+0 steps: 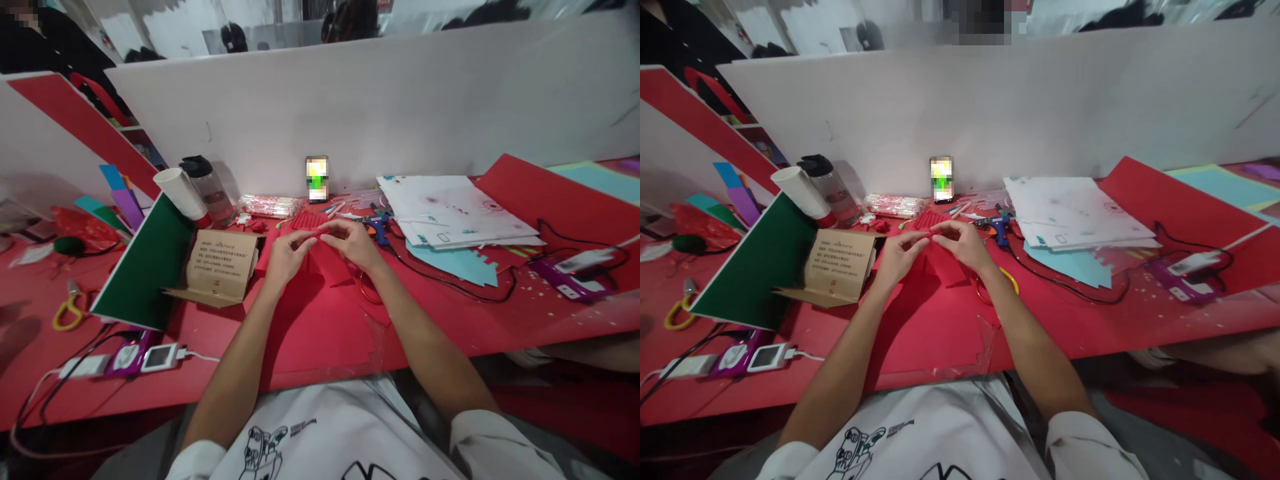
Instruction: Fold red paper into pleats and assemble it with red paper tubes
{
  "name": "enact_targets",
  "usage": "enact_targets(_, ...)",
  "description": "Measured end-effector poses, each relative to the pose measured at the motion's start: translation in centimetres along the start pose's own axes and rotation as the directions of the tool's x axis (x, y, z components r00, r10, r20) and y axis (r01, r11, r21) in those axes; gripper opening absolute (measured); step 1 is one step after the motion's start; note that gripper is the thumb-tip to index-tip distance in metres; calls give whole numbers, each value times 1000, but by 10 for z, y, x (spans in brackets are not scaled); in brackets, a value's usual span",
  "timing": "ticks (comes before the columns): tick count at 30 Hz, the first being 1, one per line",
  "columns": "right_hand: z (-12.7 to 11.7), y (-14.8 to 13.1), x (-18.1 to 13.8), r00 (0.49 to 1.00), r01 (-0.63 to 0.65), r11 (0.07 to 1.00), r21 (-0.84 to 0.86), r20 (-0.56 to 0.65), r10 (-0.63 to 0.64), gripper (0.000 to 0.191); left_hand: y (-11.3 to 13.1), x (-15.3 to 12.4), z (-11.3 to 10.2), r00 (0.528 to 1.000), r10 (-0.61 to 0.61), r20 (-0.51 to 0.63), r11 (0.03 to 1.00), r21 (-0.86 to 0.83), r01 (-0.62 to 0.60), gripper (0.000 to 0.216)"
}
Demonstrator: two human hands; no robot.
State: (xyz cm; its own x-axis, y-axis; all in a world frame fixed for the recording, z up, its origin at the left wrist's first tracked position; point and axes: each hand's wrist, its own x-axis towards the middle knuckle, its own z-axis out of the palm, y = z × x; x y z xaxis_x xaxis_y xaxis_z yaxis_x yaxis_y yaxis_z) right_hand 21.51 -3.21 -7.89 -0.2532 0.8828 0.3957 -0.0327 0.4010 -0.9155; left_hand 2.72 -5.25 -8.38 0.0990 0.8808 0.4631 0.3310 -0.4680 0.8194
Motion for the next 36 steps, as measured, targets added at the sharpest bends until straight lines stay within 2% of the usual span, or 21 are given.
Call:
enact_targets(3, -1, 1, 1, 1000, 8, 1000, -18, -14, -9, 26, 0, 0, 1, 1000, 13, 23, 999, 30, -14, 27)
enact_targets(12, -1, 1, 1, 1000, 28, 994, -105, 16, -26, 26, -4, -1, 1, 997, 80, -14, 987, 140, -77, 19)
enact_targets(18, -2, 1, 1, 999, 49, 990, -132, 10, -48, 26, -4, -2, 0, 999, 17, 37, 993, 117, -22, 23)
enact_targets(22, -2, 1, 2, 999, 47, 994, -103, 4, -46, 26, 1, -3, 0, 999, 35, 30, 992, 118, -38, 25)
enact_targets(28, -1, 0, 2, 998, 43, 995, -94, -44, -47, 27, 7, -3, 2, 999, 45, 16, 998, 43, -45, 25)
enact_targets(36, 0, 0, 1, 996, 53, 994, -93, -65, -59, 24, 6, -2, 2, 999, -47, -24, 993, -114, 44, 25)
